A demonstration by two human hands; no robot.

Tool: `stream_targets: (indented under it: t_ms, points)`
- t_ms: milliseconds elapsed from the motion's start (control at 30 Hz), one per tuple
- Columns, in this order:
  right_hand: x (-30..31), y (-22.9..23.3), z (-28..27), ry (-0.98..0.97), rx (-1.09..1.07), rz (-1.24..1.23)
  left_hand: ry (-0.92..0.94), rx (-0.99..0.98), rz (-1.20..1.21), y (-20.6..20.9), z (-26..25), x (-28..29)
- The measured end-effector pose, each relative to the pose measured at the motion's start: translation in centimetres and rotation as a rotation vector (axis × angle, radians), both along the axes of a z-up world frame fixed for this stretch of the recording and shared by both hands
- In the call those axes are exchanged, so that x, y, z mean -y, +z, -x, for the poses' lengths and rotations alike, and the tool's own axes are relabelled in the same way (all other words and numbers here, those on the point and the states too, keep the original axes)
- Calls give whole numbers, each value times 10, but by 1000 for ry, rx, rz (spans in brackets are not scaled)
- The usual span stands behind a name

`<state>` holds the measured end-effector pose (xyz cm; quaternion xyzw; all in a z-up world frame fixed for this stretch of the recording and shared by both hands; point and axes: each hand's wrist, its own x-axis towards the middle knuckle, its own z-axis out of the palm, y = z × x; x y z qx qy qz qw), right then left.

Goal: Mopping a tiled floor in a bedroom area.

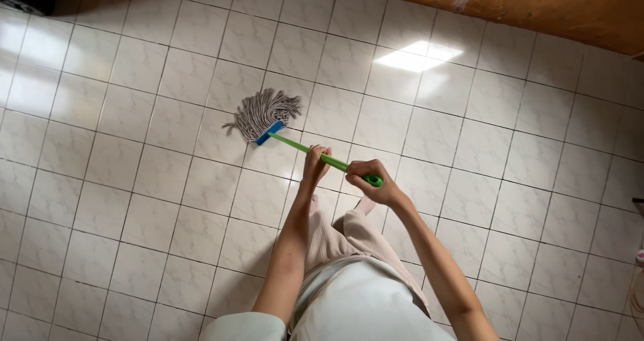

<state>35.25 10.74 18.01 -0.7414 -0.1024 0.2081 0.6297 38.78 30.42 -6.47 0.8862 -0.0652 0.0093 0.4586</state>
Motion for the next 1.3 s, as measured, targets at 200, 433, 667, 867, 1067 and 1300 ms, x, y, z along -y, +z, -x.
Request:
stream_targets:
  t_ms: [200,433,667,867,1067,1300]
  points:
    - [108,22,5,-142,51,66,-150,47,82,-7,-19,124]
    - [220,15,52,-468,202,-10,-449,11,20,-11,-33,289]
    - [268,41,93,-1018,180,17,-727,-55,132,-2,-3,427]
    - [275,40,106,-1196,236,61,-834,-176,130,25,16,458]
    - [267,43,89,-1155,338,156,-835,-199,89,31,2,447]
    - [249,32,72,-1044,457,195,-852,-398,-29,49,-25,418]
